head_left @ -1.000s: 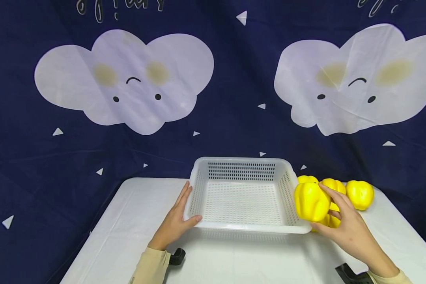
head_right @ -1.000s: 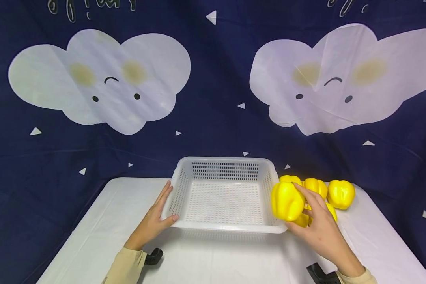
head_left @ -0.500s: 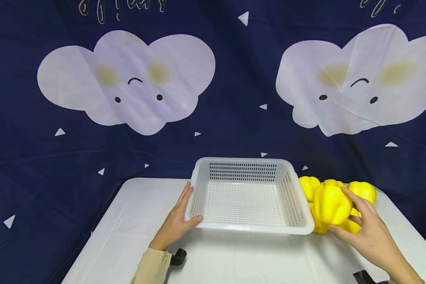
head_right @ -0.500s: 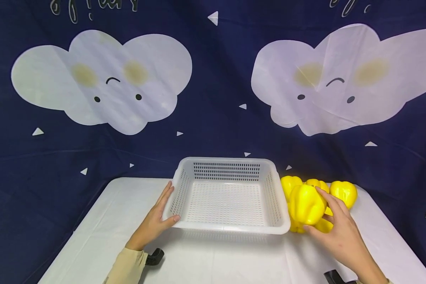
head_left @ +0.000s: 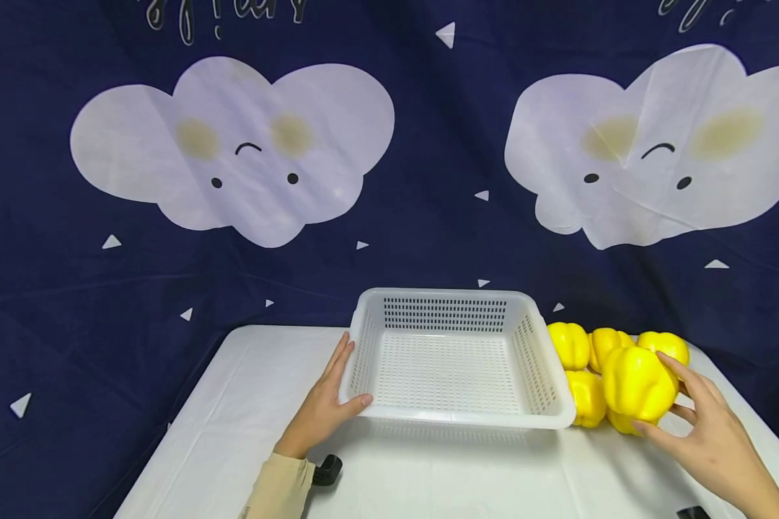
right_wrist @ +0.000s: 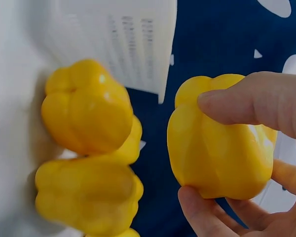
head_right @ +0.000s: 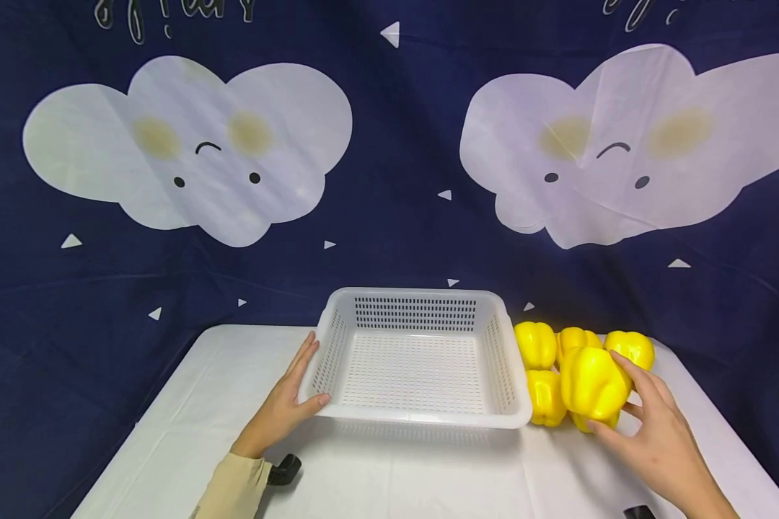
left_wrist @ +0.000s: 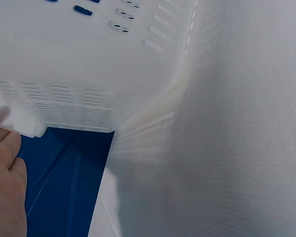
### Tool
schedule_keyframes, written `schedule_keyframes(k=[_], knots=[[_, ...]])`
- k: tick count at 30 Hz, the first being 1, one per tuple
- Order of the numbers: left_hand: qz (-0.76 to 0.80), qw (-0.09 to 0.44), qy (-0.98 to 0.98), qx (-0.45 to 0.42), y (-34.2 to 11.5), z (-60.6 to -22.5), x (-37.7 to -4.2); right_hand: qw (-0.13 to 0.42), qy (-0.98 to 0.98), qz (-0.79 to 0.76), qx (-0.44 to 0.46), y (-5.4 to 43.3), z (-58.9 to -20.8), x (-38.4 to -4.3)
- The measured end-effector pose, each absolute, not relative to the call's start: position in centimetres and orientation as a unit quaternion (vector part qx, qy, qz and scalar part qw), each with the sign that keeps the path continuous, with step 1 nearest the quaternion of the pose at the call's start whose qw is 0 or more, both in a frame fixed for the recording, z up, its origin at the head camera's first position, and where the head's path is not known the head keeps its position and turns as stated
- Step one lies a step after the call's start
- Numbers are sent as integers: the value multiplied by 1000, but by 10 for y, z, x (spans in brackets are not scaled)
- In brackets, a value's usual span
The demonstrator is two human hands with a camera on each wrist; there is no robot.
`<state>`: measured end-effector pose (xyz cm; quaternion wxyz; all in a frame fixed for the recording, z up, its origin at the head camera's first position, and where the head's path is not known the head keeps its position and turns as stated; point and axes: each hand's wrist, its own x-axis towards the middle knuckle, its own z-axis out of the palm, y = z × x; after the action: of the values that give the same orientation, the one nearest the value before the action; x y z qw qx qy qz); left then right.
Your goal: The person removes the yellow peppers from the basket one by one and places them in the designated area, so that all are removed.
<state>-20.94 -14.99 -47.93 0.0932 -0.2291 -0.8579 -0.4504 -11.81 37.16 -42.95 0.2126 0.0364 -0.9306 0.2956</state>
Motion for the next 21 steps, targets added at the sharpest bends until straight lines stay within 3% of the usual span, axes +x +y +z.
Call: schedule_keyframes(k=[6, 21], knots=[[-453, 93, -857, -227, -150, -478, -209, 196, -937, 290, 14, 386, -434, -116], [-455, 89, -857, -226, -150, -480, -209, 224, -939, 259, -13, 421, -446, -119]])
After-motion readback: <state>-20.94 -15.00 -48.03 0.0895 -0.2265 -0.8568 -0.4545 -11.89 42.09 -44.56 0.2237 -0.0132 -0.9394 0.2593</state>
